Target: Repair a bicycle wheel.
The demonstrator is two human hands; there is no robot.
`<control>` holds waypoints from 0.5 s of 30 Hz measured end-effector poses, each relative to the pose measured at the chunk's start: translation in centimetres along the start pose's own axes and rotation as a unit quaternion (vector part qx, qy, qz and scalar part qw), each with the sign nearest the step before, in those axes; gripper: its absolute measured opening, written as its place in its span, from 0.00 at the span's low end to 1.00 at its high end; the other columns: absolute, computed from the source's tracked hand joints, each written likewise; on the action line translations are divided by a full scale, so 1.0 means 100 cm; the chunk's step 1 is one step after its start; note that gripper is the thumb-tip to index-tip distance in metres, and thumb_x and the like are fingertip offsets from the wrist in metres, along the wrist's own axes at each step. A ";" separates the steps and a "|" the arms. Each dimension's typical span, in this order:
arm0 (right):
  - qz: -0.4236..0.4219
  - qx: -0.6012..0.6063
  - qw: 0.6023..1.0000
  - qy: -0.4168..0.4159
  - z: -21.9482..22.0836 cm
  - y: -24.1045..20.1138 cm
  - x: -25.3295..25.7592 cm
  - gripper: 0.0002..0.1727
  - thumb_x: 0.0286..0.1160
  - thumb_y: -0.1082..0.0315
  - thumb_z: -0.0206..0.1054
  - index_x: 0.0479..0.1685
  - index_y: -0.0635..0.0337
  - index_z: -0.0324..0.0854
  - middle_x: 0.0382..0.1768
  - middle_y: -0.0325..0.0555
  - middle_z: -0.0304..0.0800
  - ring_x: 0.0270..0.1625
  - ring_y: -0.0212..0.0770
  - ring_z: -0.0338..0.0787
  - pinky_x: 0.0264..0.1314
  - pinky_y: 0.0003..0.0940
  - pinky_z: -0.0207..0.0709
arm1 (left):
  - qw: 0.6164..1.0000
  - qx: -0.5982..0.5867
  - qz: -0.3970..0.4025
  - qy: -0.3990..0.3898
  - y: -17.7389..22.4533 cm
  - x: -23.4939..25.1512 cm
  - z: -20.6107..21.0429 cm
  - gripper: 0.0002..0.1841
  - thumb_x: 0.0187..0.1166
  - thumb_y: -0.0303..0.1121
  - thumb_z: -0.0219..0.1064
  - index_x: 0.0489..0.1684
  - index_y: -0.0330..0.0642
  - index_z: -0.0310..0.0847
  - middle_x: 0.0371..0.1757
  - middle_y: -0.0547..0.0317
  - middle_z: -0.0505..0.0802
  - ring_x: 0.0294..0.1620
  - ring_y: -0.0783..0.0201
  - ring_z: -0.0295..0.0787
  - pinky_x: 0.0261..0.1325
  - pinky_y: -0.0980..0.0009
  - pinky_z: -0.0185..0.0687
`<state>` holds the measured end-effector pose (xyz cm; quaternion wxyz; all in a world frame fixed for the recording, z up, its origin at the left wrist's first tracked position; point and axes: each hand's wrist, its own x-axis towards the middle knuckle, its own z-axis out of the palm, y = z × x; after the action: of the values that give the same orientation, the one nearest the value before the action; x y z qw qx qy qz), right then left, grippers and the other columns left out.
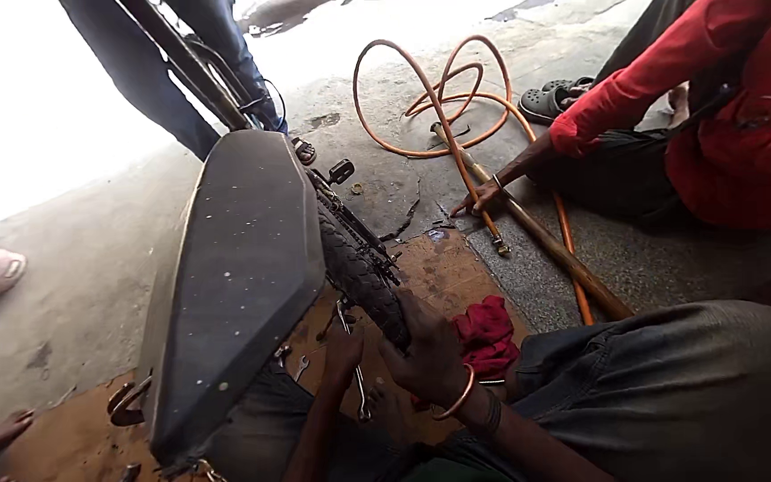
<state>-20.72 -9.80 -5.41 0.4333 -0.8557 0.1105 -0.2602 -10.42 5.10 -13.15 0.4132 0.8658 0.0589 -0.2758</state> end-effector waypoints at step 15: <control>0.036 0.013 0.999 -0.039 -0.011 -0.008 0.016 0.26 0.59 0.59 0.76 0.59 0.59 0.83 0.37 0.42 0.90 0.41 0.41 0.90 0.45 0.42 0.83 | 0.993 -0.019 -0.085 -0.075 0.069 0.001 -0.022 0.17 0.89 0.24 0.53 0.22 0.43 0.67 0.08 0.68 0.69 0.06 0.74 0.62 0.12 0.80 0.65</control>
<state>-20.00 -10.71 -3.68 0.4579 -0.8547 0.1213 -0.2125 -7.11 2.26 -7.33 0.4078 0.8267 0.1064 -0.3727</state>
